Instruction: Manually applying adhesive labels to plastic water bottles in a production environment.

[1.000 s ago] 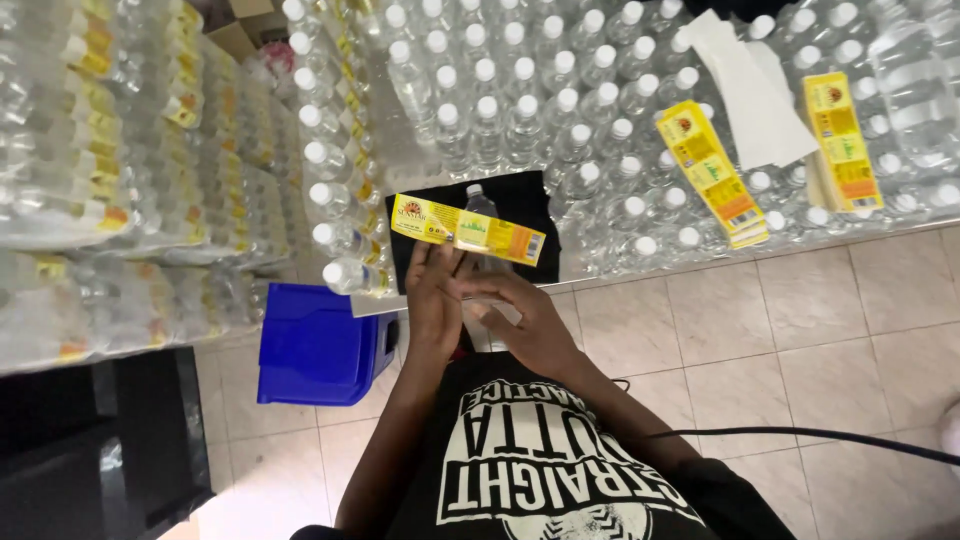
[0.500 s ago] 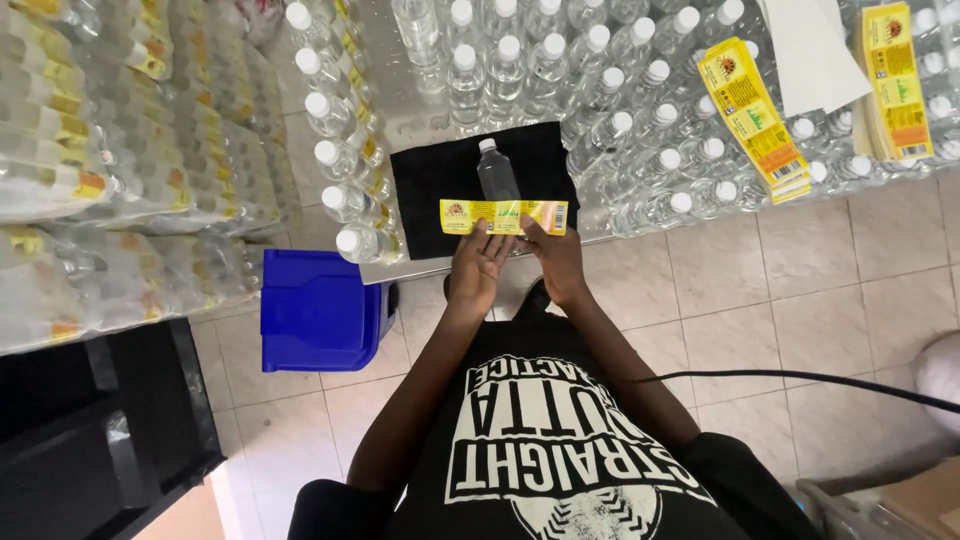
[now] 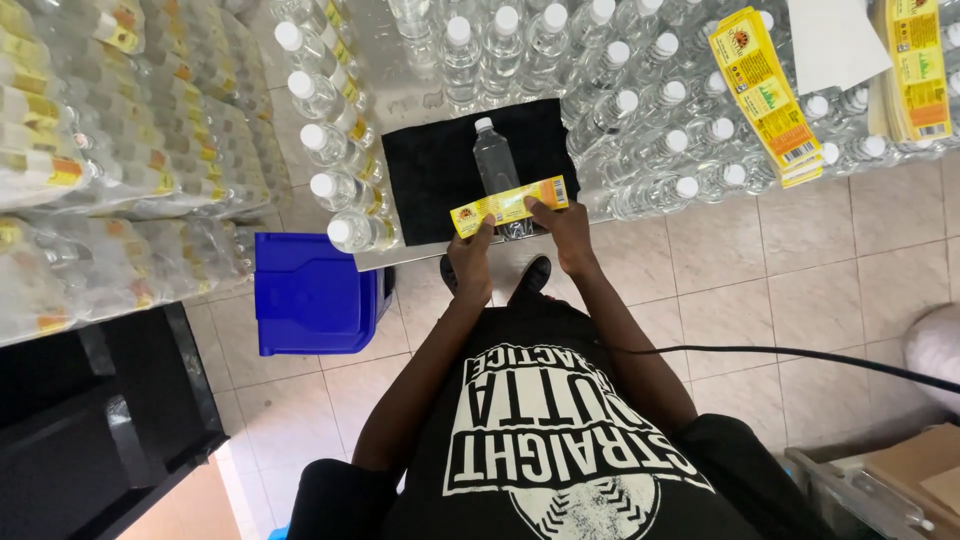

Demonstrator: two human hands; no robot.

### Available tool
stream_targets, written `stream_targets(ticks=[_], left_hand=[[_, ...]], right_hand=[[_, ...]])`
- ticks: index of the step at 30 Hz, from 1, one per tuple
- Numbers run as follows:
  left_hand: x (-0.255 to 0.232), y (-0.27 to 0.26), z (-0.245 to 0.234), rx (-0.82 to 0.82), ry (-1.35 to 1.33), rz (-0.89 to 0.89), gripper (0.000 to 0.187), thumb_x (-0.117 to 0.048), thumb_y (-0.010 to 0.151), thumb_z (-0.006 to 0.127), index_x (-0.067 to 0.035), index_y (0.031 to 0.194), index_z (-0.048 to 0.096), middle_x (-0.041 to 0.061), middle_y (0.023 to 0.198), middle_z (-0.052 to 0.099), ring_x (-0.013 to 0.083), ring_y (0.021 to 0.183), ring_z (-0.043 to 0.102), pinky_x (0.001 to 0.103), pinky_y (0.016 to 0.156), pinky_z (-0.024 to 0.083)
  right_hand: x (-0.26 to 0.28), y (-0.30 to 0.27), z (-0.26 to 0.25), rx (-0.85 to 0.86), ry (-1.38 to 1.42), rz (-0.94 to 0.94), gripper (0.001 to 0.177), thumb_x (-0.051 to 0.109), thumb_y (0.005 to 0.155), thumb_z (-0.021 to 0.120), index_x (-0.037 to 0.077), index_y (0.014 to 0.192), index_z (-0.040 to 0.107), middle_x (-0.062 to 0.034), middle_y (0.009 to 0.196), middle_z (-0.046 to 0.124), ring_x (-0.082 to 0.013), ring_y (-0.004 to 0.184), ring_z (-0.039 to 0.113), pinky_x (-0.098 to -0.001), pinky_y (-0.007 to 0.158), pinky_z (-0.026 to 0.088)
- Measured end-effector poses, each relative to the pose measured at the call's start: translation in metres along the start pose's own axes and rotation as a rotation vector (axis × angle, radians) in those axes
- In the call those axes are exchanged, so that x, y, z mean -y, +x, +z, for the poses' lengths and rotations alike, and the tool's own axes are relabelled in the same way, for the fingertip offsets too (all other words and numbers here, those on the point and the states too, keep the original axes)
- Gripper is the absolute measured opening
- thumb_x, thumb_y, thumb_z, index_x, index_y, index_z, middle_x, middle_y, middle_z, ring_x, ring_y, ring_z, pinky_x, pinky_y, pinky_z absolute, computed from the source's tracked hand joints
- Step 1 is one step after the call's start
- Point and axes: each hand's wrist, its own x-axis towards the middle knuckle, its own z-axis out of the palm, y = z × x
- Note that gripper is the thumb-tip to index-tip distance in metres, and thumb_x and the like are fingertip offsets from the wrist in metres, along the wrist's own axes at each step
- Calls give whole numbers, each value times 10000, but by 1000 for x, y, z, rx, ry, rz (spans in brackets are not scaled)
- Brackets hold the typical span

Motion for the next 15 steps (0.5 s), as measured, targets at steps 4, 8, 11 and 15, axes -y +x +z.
stream_targets(ticks=[4,8,11,15], left_hand=[[15,8,-1,-20,-59,-33,444,-206,871,979,-13,1201,753,97,1019,735,131,918,713,288,869,612],[29,23,-6,-27,-100,-90,468,-188,888,970,2,1240,727,142,1087,713,200,963,748,293,920,620],[28,21,-7,-15,-86,-106,465,-193,895,969,-19,1244,715,136,1097,694,218,984,761,308,934,638],[29,23,-8,-6,-103,-98,447,-175,912,950,-13,1252,709,110,1087,672,186,1001,749,295,954,640]], right_hand=[[-13,10,-5,28,92,36,467,198,883,973,-94,1176,756,-180,1001,759,-198,899,773,-351,895,663],[-12,9,-5,44,114,46,445,173,899,949,-99,1187,747,-178,1007,743,-191,896,764,-335,887,668],[-11,10,-6,56,112,60,474,165,913,940,-137,1208,726,-229,1035,734,-231,928,748,-392,915,658],[-11,11,-6,55,113,68,451,140,908,928,-133,1204,726,-221,1016,737,-226,899,770,-367,880,672]])
